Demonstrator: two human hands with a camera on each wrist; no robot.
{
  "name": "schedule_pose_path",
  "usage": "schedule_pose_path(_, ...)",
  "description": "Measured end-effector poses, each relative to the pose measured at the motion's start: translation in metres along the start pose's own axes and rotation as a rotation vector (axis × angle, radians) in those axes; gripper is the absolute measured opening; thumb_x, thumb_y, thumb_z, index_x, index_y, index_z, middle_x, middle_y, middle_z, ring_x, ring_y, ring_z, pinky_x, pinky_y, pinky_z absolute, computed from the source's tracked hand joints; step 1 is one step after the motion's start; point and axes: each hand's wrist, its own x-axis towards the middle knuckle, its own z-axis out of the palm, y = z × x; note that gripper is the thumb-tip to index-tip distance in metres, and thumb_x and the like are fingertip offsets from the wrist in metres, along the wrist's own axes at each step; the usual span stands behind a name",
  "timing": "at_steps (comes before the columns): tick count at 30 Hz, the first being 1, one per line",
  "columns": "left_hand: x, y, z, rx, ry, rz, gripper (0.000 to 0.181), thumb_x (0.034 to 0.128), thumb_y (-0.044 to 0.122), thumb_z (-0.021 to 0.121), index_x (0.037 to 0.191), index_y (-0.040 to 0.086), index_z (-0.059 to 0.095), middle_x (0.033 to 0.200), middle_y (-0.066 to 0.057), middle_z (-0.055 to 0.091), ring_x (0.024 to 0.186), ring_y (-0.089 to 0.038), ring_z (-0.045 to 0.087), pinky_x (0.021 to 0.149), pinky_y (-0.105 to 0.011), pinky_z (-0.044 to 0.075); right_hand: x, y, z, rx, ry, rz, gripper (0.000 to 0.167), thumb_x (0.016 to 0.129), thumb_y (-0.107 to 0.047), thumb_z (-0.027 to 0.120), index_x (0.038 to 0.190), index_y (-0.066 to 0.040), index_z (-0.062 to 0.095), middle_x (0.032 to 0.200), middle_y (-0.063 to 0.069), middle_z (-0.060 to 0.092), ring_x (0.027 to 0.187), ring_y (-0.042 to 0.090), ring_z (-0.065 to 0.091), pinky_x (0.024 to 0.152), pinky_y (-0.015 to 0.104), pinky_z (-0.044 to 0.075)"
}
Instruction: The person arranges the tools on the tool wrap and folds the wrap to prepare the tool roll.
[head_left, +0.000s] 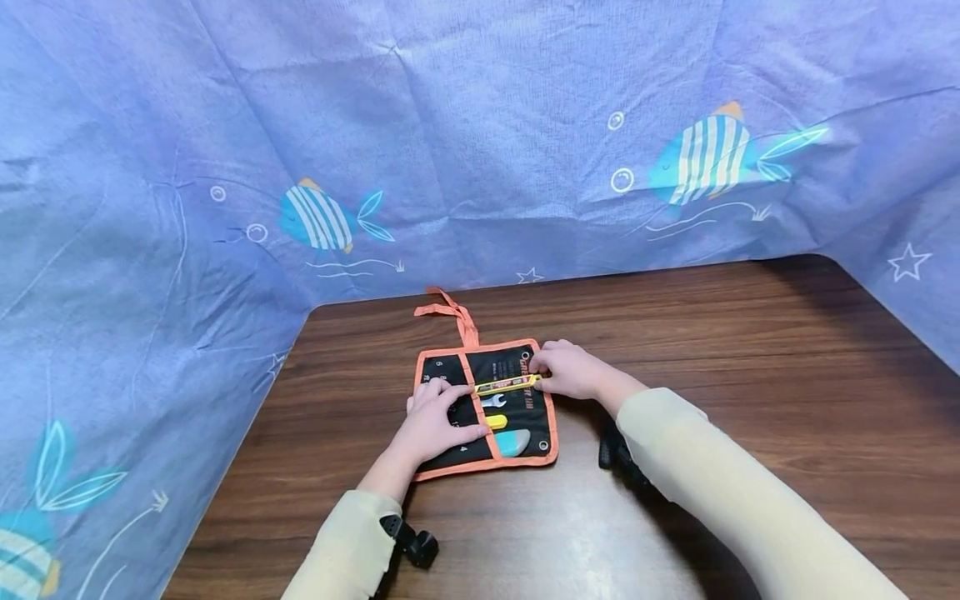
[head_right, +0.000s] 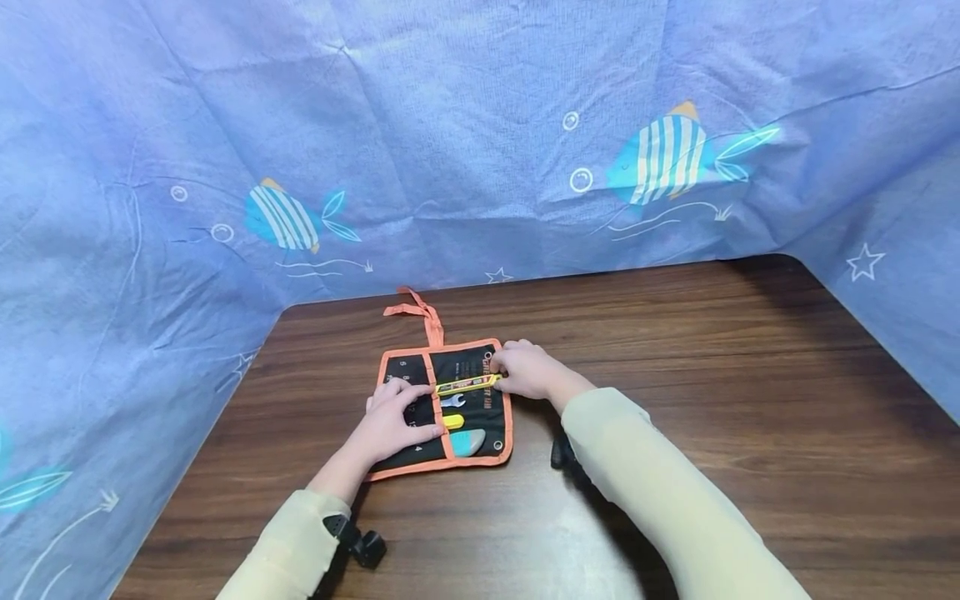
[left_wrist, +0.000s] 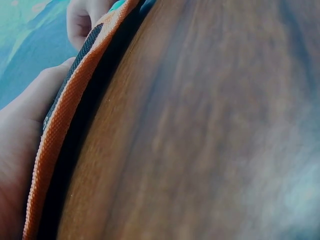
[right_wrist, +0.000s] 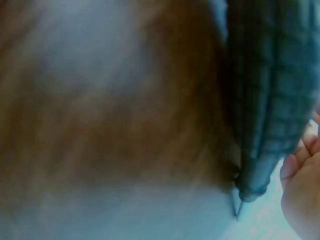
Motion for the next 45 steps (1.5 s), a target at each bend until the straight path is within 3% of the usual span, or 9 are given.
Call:
schedule_pose_path(7, -0.001, 0.0, 0.0, 0.018, 0.004, 0.006, 0.073, 0.07, 0.07, 0.064, 0.128, 0.026, 0.059, 0.108, 0.001, 0.051, 0.1, -0.021, 0.039, 0.083, -0.045, 0.031, 0.0, 0.0, 0.001, -0.009, 0.017, -0.065, 0.011, 0.09, -0.015, 0.063, 0.1, -0.011, 0.066, 0.093, 0.001, 0.055, 0.086, 0.019, 0.048, 0.08, 0.038, 0.039)
schedule_pose_path(24, -0.001, 0.001, 0.001, 0.04, 0.03, 0.047, 0.067, 0.0735, 0.066, 0.064, 0.129, 0.028, 0.059, 0.109, 0.002, 0.049, 0.1, -0.022, 0.039, 0.085, -0.045, 0.029, -0.001, -0.003, 0.0, 0.008, 0.01, -0.017, 0.016, 0.092, -0.015, 0.06, 0.107, -0.012, 0.065, 0.106, 0.007, 0.057, 0.099, 0.023, 0.051, 0.087, 0.042, 0.041)
schedule_pose_path(31, -0.001, 0.003, 0.002, 0.055, 0.015, 0.043, 0.068, 0.0739, 0.068, 0.062, 0.13, 0.03, 0.058, 0.106, 0.003, 0.048, 0.095, -0.02, 0.038, 0.083, -0.045, 0.029, 0.006, -0.009, 0.005, 0.017, -0.032, -0.039, 0.007, 0.092, -0.017, 0.06, 0.097, -0.015, 0.064, 0.091, -0.002, 0.054, 0.086, 0.016, 0.048, 0.08, 0.036, 0.041)
schedule_pose_path(37, -0.002, 0.003, 0.002, 0.056, 0.009, 0.016, 0.069, 0.0732, 0.07, 0.061, 0.132, 0.033, 0.055, 0.1, 0.006, 0.045, 0.092, -0.018, 0.036, 0.081, -0.042, 0.027, 0.01, -0.011, 0.006, 0.012, -0.035, -0.066, 0.012, 0.092, -0.018, 0.061, 0.101, -0.011, 0.065, 0.089, -0.001, 0.055, 0.083, 0.016, 0.049, 0.079, 0.036, 0.041)
schedule_pose_path(42, -0.003, 0.005, 0.001, 0.087, 0.022, -0.008, 0.067, 0.0734, 0.069, 0.061, 0.131, 0.035, 0.055, 0.102, 0.004, 0.046, 0.096, -0.02, 0.036, 0.083, -0.043, 0.025, 0.008, -0.009, 0.006, 0.004, -0.011, 0.015, 0.019, 0.089, -0.023, 0.065, 0.103, -0.01, 0.065, 0.096, 0.001, 0.056, 0.089, 0.017, 0.051, 0.084, 0.038, 0.042)
schedule_pose_path(45, -0.005, 0.007, 0.002, 0.121, 0.033, -0.028, 0.068, 0.0731, 0.07, 0.06, 0.131, 0.035, 0.055, 0.101, 0.003, 0.046, 0.096, -0.021, 0.037, 0.084, -0.044, 0.026, 0.006, -0.009, 0.006, 0.007, -0.002, 0.025, 0.014, 0.089, -0.022, 0.065, 0.099, -0.011, 0.065, 0.096, 0.002, 0.057, 0.088, 0.018, 0.05, 0.083, 0.038, 0.042)
